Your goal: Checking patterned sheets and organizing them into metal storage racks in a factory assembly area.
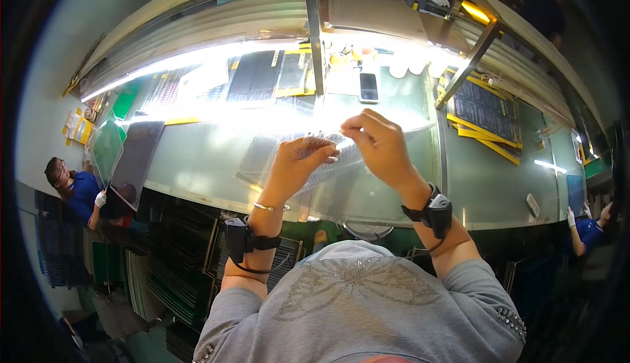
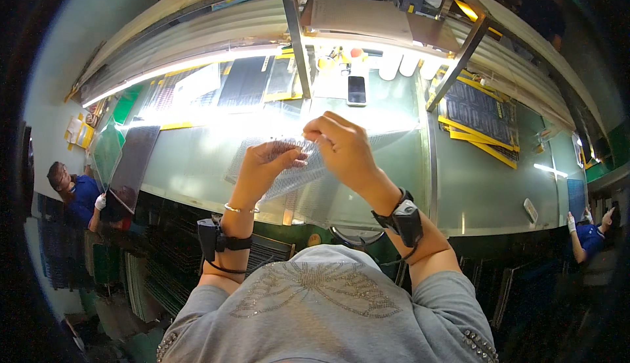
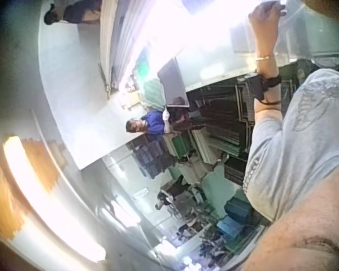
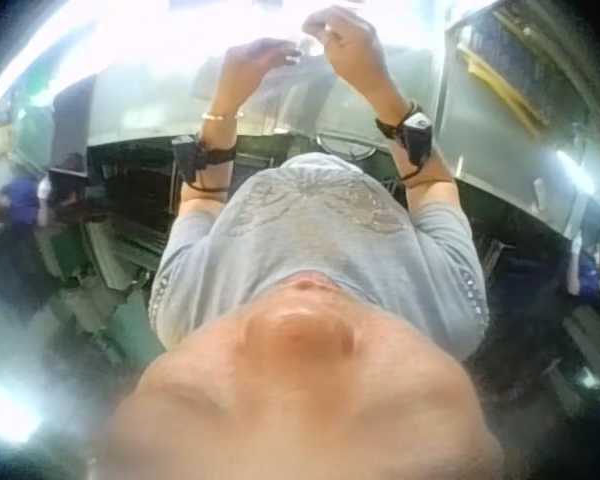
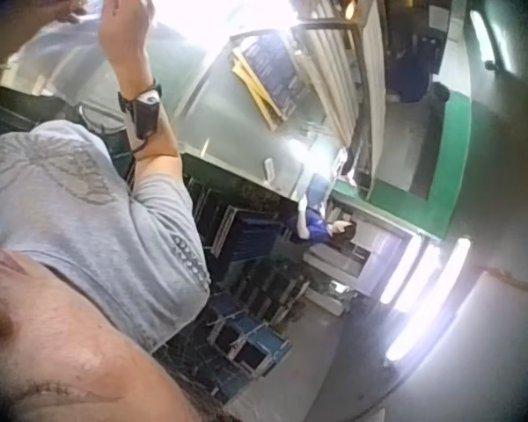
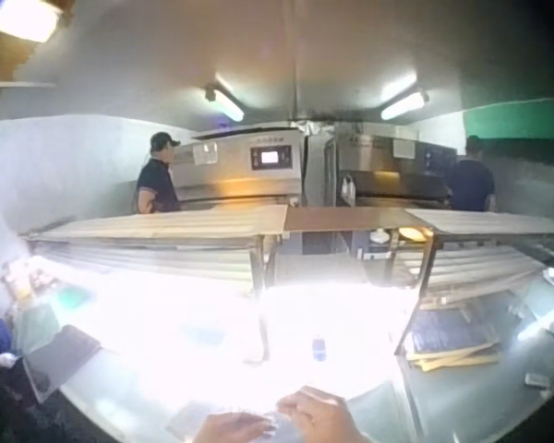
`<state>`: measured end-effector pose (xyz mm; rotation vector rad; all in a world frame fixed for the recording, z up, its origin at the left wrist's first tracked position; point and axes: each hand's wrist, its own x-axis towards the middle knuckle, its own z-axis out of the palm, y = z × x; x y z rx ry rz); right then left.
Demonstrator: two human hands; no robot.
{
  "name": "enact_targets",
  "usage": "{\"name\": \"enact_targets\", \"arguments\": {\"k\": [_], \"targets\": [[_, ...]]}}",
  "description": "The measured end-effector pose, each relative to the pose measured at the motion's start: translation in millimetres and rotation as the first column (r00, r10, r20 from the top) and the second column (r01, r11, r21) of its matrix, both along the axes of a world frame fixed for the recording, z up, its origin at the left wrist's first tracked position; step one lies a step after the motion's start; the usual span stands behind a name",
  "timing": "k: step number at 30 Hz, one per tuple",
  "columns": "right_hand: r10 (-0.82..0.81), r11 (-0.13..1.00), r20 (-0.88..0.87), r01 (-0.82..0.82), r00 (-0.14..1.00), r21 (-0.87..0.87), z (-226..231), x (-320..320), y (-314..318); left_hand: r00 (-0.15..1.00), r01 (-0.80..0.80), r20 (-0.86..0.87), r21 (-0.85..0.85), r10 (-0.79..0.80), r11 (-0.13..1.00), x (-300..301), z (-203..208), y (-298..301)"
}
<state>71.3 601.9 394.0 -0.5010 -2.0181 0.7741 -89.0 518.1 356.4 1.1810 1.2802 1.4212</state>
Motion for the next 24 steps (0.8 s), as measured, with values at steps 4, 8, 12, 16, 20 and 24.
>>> {"name": "enact_targets", "arguments": {"k": [4, 8, 12, 16, 20, 24], "targets": [[-0.009, 0.998, 0.025, 0.008, 1.000, 0.063, -12, 9, -5, 0.997, -0.061, 0.048, -0.037, 0.062, 0.997, 22, 6, 1], [-0.028, 0.997, -0.097, 0.036, 0.995, 0.073, -19, 18, -7, 0.985, -0.153, 0.072, -0.038, 0.155, 0.988, 46, 10, 5], [-0.128, 0.990, -0.058, 0.131, 0.990, 0.043, -21, 33, -10, 0.980, -0.192, 0.036, -0.063, 0.194, 0.979, 66, 3, 11], [-0.061, 0.998, -0.025, 0.061, 0.998, 0.012, -23, 55, -10, 0.893, -0.296, -0.349, 0.022, 0.285, 0.955, 69, 3, 23], [0.017, 0.953, -0.084, -0.042, 0.996, -0.300, -15, 78, 10, 0.986, -0.108, -0.138, -0.060, 0.099, 0.992, 78, 24, 28], [-0.190, 0.982, -0.028, 0.190, 0.981, -0.009, -12, 112, 14, 0.922, 0.118, -0.362, -0.073, -0.136, 0.990, 106, 29, 42]]}}
